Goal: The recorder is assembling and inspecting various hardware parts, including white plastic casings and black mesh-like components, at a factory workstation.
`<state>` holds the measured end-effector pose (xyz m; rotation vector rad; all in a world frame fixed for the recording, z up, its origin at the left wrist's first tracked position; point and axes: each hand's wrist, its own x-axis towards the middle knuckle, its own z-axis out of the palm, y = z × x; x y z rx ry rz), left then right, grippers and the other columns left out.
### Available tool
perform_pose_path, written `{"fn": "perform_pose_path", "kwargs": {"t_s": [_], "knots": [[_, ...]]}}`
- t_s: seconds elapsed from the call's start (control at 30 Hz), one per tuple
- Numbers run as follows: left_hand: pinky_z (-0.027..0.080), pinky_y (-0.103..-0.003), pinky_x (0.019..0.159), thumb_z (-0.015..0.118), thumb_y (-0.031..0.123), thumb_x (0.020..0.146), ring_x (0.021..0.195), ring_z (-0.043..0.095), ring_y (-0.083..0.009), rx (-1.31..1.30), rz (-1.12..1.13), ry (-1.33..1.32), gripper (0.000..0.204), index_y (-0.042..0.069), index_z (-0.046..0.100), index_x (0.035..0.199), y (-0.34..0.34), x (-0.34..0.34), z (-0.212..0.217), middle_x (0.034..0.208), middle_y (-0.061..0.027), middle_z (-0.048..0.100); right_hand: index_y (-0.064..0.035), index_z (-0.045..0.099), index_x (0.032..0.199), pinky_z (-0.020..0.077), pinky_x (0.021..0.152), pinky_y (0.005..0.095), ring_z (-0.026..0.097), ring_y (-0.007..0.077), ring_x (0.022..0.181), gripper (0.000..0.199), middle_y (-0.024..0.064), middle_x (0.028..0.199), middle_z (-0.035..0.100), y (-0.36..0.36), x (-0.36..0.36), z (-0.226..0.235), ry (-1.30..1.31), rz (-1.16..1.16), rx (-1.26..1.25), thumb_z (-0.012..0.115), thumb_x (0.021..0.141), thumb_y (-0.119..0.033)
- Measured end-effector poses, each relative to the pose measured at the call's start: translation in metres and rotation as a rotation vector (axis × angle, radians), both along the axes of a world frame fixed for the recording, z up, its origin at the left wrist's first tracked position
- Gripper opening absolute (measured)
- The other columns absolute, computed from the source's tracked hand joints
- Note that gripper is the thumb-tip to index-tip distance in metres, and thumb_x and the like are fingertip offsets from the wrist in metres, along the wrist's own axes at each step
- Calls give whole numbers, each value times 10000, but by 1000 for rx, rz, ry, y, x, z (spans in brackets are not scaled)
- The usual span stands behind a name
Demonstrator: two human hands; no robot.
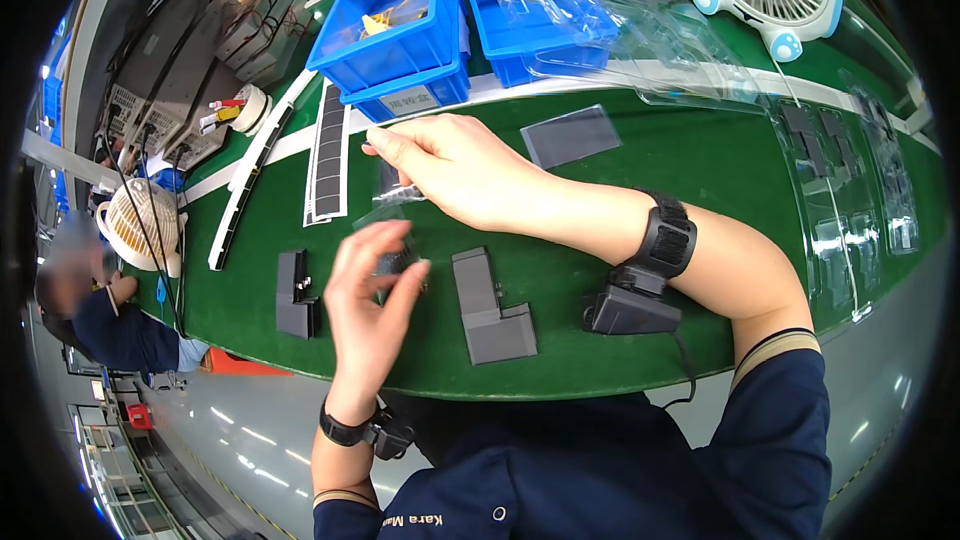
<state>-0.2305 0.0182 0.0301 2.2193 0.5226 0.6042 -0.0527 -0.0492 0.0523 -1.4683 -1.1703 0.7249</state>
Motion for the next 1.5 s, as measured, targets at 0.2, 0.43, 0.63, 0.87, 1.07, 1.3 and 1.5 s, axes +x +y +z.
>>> {"fn": "perform_pose_path", "kwargs": {"t_s": [0.2, 0.43, 0.63, 0.87, 1.07, 1.3, 1.5], "knots": [[384, -388, 965, 803, 157, 640, 1174, 429, -311, 376, 146, 270, 734, 55, 475, 1288, 25, -13, 3, 1265, -170, 457, -26, 587, 1146, 444, 738, 264, 516, 108, 778, 358, 19, 800, 563, 2, -3, -12, -73, -14, 73, 488, 948, -308], [423, -368, 858, 840, 182, 586, 1002, 480, -248, 272, -36, 287, 909, 86, 384, 1366, 45, -14, 0, 1051, -99, 506, -6, 600, 976, 445, 664, 232, 513, 70, 709, 260, 13, 814, 583, 1, -6, -4, 96, 97, -54, 542, 922, -253], [497, -223, 714, 697, -67, 729, 780, 578, -102, -499, 14, -89, 781, 77, 307, 1390, 40, -13, -8, 949, -61, 526, -9, 610, 928, 414, 642, 222, 486, 49, 726, 227, 7, 791, 570, 1, -9, -13, -104, 11, 7, 614, 873, -229], [478, -190, 729, 636, -36, 818, 804, 591, -62, -722, -59, -138, 468, 7, 470, 1253, 22, -17, 8, 871, -24, 631, -24, 596, 827, 358, 580, 213, 421, 33, 650, 206, -40, 685, 517, 1, -10, -20, 71, 231, -123, 654, 851, -221], [474, -195, 752, 657, 45, 831, 795, 588, -56, -864, 73, -179, 179, -8, 653, 1001, 30, -23, 0, 869, -32, 661, -33, 517, 966, 444, 616, 296, 566, 178, 667, 172, 60, 845, 581, -4, -26, -8, -240, -5, 158, 546, 906, -192], [448, -176, 707, 660, 74, 837, 757, 569, -52, -865, 71, -186, 189, -2, 657, 1010, 25, -24, 6, 867, -18, 656, -63, 507, 886, 441, 516, 361, 581, 272, 638, 142, 72, 794, 554, -7, -33, -5, -698, 66, 201, 606, 839, -152], [421, -174, 696, 647, 82, 849, 783, 534, -44, -800, 37, -196, 160, 20, 676, 993, 20, -27, 11, 886, 1, 626, -62, 483, 874, 438, 521, 384, 574, 292, 652, 155, 78, 788, 542, -8, -33, -5, -627, 79, 184, 588, 853, -175]]}}
